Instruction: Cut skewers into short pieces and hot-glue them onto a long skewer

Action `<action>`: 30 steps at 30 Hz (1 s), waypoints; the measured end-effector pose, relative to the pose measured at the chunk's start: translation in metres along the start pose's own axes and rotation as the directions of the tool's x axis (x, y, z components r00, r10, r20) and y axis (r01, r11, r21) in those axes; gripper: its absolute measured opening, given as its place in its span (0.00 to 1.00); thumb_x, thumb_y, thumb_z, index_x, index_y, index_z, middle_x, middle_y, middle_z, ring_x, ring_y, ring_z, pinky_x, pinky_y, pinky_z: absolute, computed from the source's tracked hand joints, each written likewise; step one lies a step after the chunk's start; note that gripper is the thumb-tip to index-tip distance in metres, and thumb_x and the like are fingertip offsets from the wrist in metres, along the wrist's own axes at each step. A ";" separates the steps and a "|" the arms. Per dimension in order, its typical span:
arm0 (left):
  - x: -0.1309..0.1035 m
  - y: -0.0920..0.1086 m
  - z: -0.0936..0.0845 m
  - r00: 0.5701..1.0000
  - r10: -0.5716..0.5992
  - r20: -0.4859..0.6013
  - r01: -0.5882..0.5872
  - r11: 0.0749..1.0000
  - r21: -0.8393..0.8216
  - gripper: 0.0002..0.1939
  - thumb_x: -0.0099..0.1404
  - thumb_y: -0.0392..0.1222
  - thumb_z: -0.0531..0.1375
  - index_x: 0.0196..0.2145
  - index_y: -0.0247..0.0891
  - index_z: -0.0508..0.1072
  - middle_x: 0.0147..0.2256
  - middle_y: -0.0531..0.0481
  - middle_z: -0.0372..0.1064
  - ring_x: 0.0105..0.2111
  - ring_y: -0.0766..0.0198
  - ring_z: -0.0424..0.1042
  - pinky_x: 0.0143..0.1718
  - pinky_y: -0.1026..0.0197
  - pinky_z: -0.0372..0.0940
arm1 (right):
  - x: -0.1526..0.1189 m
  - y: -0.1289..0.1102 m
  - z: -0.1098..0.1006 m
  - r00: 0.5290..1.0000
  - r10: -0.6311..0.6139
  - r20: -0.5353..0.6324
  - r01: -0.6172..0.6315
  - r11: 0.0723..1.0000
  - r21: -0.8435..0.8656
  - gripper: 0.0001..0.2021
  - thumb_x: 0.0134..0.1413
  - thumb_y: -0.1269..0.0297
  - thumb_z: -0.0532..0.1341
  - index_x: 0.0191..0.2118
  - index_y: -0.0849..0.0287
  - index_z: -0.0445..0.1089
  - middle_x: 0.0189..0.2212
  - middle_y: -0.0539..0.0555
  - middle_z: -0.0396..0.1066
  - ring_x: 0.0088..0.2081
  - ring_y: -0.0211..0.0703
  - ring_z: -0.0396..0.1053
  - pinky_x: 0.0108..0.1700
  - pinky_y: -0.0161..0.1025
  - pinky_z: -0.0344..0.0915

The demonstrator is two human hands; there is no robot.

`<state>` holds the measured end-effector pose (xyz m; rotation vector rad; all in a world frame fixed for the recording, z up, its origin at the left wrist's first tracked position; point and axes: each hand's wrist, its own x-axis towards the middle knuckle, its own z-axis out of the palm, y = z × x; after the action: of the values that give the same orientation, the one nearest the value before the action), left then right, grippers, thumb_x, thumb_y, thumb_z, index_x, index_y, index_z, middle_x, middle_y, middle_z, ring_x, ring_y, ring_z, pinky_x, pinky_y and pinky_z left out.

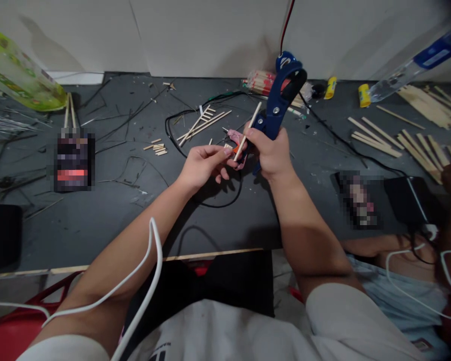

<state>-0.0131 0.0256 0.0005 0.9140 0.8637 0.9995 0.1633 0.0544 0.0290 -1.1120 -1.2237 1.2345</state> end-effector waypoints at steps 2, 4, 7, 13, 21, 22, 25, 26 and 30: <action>0.001 0.003 -0.005 0.998 0.046 -0.051 -0.044 0.998 0.045 0.14 0.66 0.49 0.70 0.38 0.33 0.81 0.34 0.44 0.83 0.21 0.69 0.76 0.19 0.68 0.65 | 0.000 -0.002 -0.001 1.000 -0.002 -0.027 0.002 1.000 -0.004 0.19 0.48 0.45 0.74 0.31 0.51 0.70 0.26 0.50 0.68 0.24 0.43 0.69 0.31 0.49 0.76; 0.002 0.007 -0.010 0.993 0.078 -0.084 -0.074 0.996 0.057 0.14 0.65 0.50 0.70 0.37 0.34 0.81 0.34 0.45 0.82 0.22 0.69 0.76 0.19 0.68 0.64 | 0.001 -0.002 -0.002 0.999 0.003 -0.033 -0.003 1.000 -0.004 0.19 0.47 0.43 0.73 0.32 0.51 0.70 0.25 0.49 0.68 0.24 0.42 0.69 0.30 0.48 0.76; 0.003 0.009 -0.013 0.993 0.062 -0.097 -0.061 0.998 0.013 0.15 0.64 0.51 0.71 0.36 0.34 0.80 0.34 0.45 0.82 0.22 0.70 0.76 0.18 0.69 0.63 | 0.001 -0.001 -0.004 1.000 0.018 0.003 -0.018 1.000 -0.003 0.20 0.46 0.43 0.74 0.33 0.50 0.71 0.24 0.49 0.69 0.24 0.42 0.70 0.26 0.45 0.75; 0.000 0.004 -0.002 0.987 0.013 -0.163 -0.027 0.996 -0.087 0.15 0.65 0.52 0.70 0.39 0.37 0.80 0.40 0.46 0.83 0.29 0.70 0.79 0.24 0.70 0.67 | 0.000 0.005 -0.004 0.995 0.077 0.060 -0.073 0.994 -0.080 0.18 0.46 0.46 0.76 0.35 0.51 0.74 0.25 0.51 0.73 0.26 0.46 0.73 0.26 0.47 0.77; -0.005 -0.007 0.015 0.978 0.071 -0.194 -0.110 0.974 -0.200 0.11 0.64 0.48 0.72 0.37 0.37 0.82 0.37 0.49 0.82 0.31 0.70 0.79 0.30 0.68 0.69 | 0.001 0.009 -0.003 0.995 0.071 0.066 -0.062 0.989 -0.133 0.17 0.46 0.50 0.77 0.35 0.54 0.77 0.26 0.53 0.75 0.26 0.48 0.74 0.24 0.47 0.75; -0.005 -0.007 0.015 0.980 0.067 -0.187 -0.106 0.973 -0.206 0.11 0.65 0.48 0.71 0.37 0.37 0.82 0.37 0.49 0.82 0.32 0.70 0.79 0.31 0.67 0.69 | 0.000 0.007 -0.003 0.994 0.078 0.082 -0.070 0.992 -0.107 0.17 0.45 0.50 0.77 0.35 0.54 0.77 0.27 0.53 0.75 0.25 0.47 0.74 0.24 0.46 0.74; -0.005 -0.007 0.015 0.982 0.062 -0.176 -0.100 0.972 -0.213 0.11 0.66 0.47 0.71 0.36 0.36 0.82 0.37 0.48 0.81 0.33 0.69 0.79 0.33 0.67 0.70 | -0.002 0.001 -0.001 0.983 0.129 0.131 -0.127 0.992 -0.023 0.21 0.41 0.49 0.79 0.36 0.53 0.76 0.28 0.52 0.77 0.25 0.45 0.74 0.23 0.44 0.72; -0.005 -0.007 0.015 0.982 0.065 -0.178 -0.103 0.973 -0.208 0.10 0.66 0.47 0.70 0.36 0.36 0.82 0.37 0.49 0.81 0.33 0.69 0.79 0.33 0.67 0.70 | -0.003 -0.002 -0.001 0.979 0.149 0.142 -0.149 0.989 -0.008 0.22 0.41 0.48 0.80 0.37 0.53 0.75 0.28 0.51 0.77 0.25 0.45 0.74 0.23 0.43 0.72; -0.006 -0.007 0.015 0.980 0.072 -0.187 -0.103 0.982 -0.161 0.08 0.68 0.45 0.68 0.36 0.39 0.83 0.34 0.50 0.80 0.33 0.68 0.77 0.32 0.67 0.67 | -0.005 -0.006 0.002 0.971 0.189 0.148 -0.189 0.982 -0.019 0.24 0.39 0.48 0.81 0.37 0.52 0.74 0.27 0.50 0.76 0.25 0.45 0.74 0.24 0.42 0.71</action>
<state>0.0005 0.0152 0.0009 0.7291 0.8801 1.2285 0.1617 0.0490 0.0344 -1.1781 -1.2541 1.4826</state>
